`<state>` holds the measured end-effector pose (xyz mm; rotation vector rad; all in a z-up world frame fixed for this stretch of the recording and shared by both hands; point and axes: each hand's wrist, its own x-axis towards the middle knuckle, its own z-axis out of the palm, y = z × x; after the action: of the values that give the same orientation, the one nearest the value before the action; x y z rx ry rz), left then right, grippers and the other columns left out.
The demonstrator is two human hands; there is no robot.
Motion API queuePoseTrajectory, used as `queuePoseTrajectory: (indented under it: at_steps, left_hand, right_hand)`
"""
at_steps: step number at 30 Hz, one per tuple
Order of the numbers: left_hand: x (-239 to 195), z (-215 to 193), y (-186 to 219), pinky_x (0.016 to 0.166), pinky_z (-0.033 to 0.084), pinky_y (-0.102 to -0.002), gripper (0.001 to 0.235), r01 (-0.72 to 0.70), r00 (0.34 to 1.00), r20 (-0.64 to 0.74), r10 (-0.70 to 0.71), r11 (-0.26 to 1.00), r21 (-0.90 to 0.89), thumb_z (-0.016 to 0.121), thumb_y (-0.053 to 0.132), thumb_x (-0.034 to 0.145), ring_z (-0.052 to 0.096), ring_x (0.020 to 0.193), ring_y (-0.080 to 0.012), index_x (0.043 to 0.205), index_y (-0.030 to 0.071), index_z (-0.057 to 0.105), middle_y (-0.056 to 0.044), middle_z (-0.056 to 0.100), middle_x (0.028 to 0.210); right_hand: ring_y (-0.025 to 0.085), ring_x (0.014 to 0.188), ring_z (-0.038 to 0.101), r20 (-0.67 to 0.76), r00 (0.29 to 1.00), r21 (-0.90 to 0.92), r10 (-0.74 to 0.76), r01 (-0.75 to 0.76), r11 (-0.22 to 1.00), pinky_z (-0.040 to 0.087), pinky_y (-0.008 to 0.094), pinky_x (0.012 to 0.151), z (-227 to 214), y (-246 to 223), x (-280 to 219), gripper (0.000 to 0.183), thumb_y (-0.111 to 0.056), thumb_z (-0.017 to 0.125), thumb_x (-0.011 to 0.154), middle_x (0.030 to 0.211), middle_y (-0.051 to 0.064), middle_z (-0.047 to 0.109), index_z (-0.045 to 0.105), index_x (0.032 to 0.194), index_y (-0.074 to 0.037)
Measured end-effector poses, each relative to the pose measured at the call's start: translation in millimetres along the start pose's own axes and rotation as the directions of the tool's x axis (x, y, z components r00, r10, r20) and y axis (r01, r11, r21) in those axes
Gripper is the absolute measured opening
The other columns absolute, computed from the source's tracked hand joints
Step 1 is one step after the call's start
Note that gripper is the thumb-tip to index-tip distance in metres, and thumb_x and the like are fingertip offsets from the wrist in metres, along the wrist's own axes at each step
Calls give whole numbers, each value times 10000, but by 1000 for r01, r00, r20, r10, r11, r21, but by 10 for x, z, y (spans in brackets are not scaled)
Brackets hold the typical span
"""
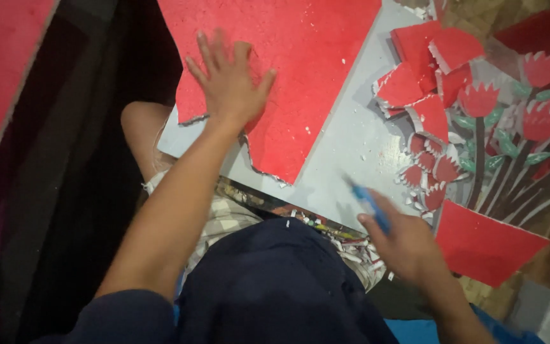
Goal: The person uses a utility knife to cut various shapes out of a red foam board on a work surface.
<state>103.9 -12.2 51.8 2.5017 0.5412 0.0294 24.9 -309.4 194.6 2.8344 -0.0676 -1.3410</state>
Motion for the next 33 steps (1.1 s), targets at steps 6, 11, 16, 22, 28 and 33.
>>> queuePoseTrajectory:
  at_steps: [6, 11, 16, 22, 28, 33]
  left_hand:
    - [183, -183, -769, 1069, 405, -553, 846, 220, 925, -280, -256, 963, -153, 878, 490, 825, 429, 1314, -484, 1484, 238, 412, -269, 280, 1534]
    - [48, -271, -723, 827, 565, -320, 631, 175, 939, -144, -313, 793, -584, 768, 199, 811, 682, 976, -151, 1354, 246, 451, 29, 675, 1275]
    - [-147, 103, -1116, 850, 627, -455, 667, -215, 888, -437, -141, 712, -668, 790, -80, 861, 713, 1064, -361, 1431, 129, 514, -203, 558, 1356]
    - [-888, 6, -593, 1079, 415, -524, 320, -140, 848, -453, -275, 708, -692, 586, -9, 1024, 566, 1199, -359, 1319, 110, 618, -165, 561, 1253]
    - [-1057, 407, -450, 1025, 262, -361, 177, -90, 748, -561, -355, 783, -616, 554, 65, 1027, 502, 1027, -238, 1145, 158, 647, -64, 631, 1094]
    - [-1187, 446, -401, 1066, 274, -382, 169, 15, 814, -478, -330, 835, -550, 615, 134, 1019, 427, 1130, -303, 1178, 188, 618, -57, 536, 1148]
  right_hand:
    - [251, 742, 719, -166, 985, 820, 42, 115, 560, 561, 361, 582, 512, 262, 488, 261, -285, 611, 994, 915, 129, 751, 654, 1176, -104]
    - [285, 1101, 733, -270, 949, 926, -162, 302, 229, 614, 360, 719, 784, -195, 875, 288, -270, 537, 1005, 1330, 144, 703, 534, 1222, -81]
    - [317, 1192, 689, -425, 887, 899, -179, 436, 30, 613, 498, 870, 718, -386, 1043, 319, -300, 560, 1053, 1293, 205, 700, 534, 1210, -23]
    - [251, 1260, 635, -539, 819, 824, -194, 561, 81, 611, 396, 897, 242, -473, 1270, 290, -298, 570, 1066, 1321, 147, 676, 546, 1235, -63]
    - [290, 1262, 651, -676, 693, 659, -248, 720, 215, 588, 468, 934, 193, -460, 1719, 268, -322, 600, 1083, 1302, 150, 693, 582, 1231, -99]
    - [128, 840, 663, -679, 710, 627, -188, 693, 355, 569, 332, 721, 268, -482, 1542, 169, -287, 629, 1066, 894, 28, 676, 627, 1160, -146]
